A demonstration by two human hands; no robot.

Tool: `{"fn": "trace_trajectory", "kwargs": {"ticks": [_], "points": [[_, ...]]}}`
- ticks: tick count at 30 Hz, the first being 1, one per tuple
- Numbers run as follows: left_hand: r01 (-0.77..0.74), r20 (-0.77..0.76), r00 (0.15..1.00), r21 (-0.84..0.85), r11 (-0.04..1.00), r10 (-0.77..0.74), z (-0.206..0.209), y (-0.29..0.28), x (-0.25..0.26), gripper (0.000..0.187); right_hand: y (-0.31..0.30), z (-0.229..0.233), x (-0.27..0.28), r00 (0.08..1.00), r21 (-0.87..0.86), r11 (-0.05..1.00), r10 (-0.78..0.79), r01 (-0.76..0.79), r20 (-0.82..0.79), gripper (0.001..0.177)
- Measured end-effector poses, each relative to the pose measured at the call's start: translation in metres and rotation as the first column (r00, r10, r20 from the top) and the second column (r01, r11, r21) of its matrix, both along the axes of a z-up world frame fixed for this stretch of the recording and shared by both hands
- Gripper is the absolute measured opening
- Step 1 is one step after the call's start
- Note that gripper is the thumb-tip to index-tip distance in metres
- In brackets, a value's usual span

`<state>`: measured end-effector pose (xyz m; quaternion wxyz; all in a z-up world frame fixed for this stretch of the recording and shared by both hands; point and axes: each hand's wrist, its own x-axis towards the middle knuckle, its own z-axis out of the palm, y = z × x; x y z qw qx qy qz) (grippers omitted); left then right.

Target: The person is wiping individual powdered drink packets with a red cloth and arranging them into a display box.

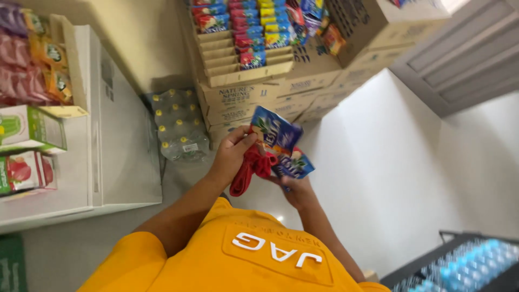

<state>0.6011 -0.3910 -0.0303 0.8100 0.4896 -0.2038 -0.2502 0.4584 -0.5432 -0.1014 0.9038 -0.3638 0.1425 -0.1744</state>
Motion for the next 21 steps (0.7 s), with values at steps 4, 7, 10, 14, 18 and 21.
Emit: {"fn": "trace_trajectory", "kwargs": {"ticks": [4, 7, 10, 14, 18, 21], "points": [[-0.219, -0.204, 0.958, -0.065, 0.973, 0.202, -0.009, -0.020, 0.022, 0.013, 0.000, 0.004, 0.059, 0.979, 0.049, 0.978, 0.203, -0.201, -0.027, 0.075], [-0.315, -0.272, 0.917, -0.045, 0.948, 0.292, -0.010, -0.038, 0.050, 0.014, -0.018, -0.034, 0.114, 0.973, 0.081, 0.976, 0.210, -0.203, -0.090, 0.058], [-0.373, -0.222, 0.901, 0.043, 0.927, 0.372, -0.029, -0.056, 0.093, 0.017, -0.037, -0.031, 0.165, 0.975, -0.033, 0.979, 0.198, -0.202, -0.097, 0.049], [-0.538, 0.157, 0.843, 0.230, 0.811, 0.514, -0.045, -0.066, 0.184, 0.015, -0.060, 0.021, 0.223, 0.984, -0.314, 0.940, 0.085, -0.133, -0.159, 0.034], [-0.588, 0.427, 0.778, 0.240, 0.772, 0.461, -0.016, -0.050, 0.270, 0.016, -0.107, -0.019, 0.250, 0.958, -0.326, 0.944, -0.041, -0.056, -0.283, 0.029], [-0.737, 0.881, 0.432, 0.223, 0.638, 0.192, -0.027, -0.049, 0.319, 0.014, -0.120, 0.005, 0.264, 0.935, -0.436, 0.898, -0.109, -0.053, -0.337, 0.026]]}}
